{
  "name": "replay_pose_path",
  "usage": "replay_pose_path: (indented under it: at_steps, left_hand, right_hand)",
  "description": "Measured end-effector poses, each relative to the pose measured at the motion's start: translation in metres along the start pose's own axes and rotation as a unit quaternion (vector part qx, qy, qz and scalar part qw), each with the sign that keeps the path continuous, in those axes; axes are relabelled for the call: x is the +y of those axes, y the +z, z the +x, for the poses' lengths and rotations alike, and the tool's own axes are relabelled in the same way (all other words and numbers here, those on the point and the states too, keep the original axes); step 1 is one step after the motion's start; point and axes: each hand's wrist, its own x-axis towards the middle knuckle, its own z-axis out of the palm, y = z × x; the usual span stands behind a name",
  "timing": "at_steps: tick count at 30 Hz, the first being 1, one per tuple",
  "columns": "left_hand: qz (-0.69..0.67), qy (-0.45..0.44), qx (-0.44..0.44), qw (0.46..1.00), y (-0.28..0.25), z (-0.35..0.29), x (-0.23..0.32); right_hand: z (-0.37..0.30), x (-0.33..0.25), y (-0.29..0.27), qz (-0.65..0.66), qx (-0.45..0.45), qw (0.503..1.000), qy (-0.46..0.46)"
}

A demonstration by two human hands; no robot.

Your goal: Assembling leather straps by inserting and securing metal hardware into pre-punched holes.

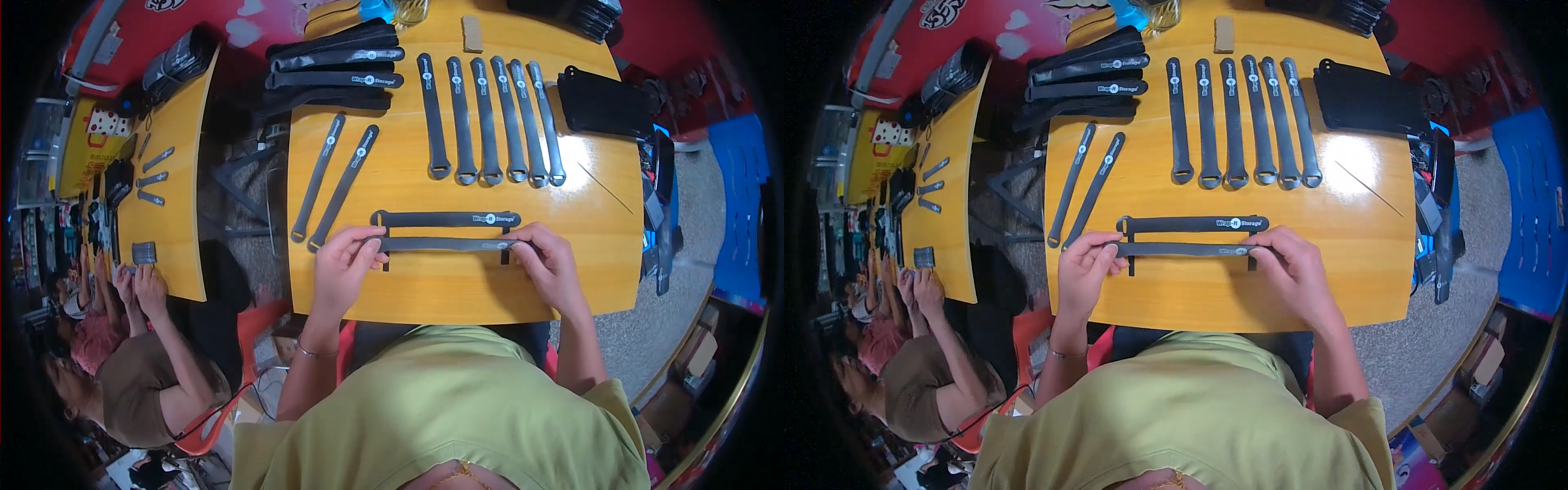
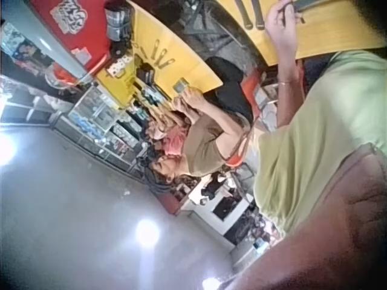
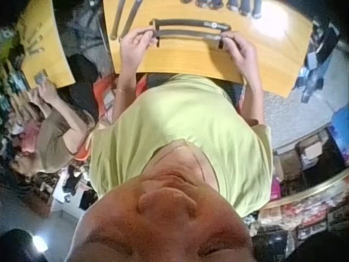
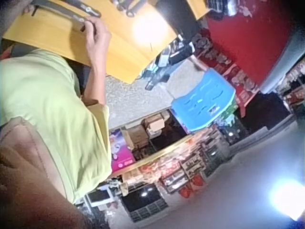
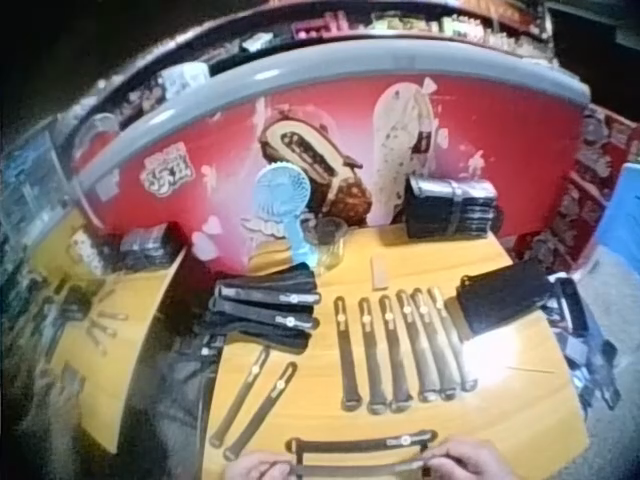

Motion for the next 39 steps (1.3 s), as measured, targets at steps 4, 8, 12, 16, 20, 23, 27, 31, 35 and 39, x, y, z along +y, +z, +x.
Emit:
replay_pose_path:
  at_steps: [4,8,12,16,20,23,27,31,35,39]
  left_hand:
    - [0.026,0.015,0.006,1.000,0.000,0.010,-0.004]
    - [0.015,0.011,0.015,1.000,0.001,0.015,-0.006]
    - [0.017,-0.024,0.051,0.998,0.002,0.017,-0.011]
    - [0.034,-0.017,0.075,0.996,0.005,0.020,-0.012]
    - [0.043,-0.019,0.082,0.996,0.003,0.021,-0.018]
    - [0.059,-0.017,0.085,0.995,0.004,0.022,-0.018]
    - [0.075,0.017,0.098,0.992,0.004,0.025,-0.022]
    - [0.073,0.005,0.105,0.992,0.007,0.026,-0.021]
    - [0.069,0.005,0.110,0.992,0.008,0.026,-0.019]
    - [0.077,-0.012,0.107,0.991,0.007,0.026,-0.019]
  right_hand:
    - [0.007,0.002,0.005,0.041,0.057,0.997,0.042]
    - [0.011,0.015,0.008,0.016,0.103,0.994,0.032]
    - [0.011,0.033,0.009,0.026,0.149,0.988,0.036]
    - [0.014,0.032,0.008,0.023,0.141,0.988,0.055]
    - [0.016,0.033,0.010,0.015,0.144,0.989,0.035]
    - [0.016,0.034,0.012,-0.008,0.148,0.989,0.026]
    - [0.018,0.030,0.013,0.014,0.153,0.988,0.026]
    - [0.018,0.034,0.015,0.037,0.166,0.985,0.038]
    - [0.017,0.034,0.014,0.025,0.162,0.986,0.028]
    - [0.016,0.034,0.012,0.020,0.166,0.985,0.030]
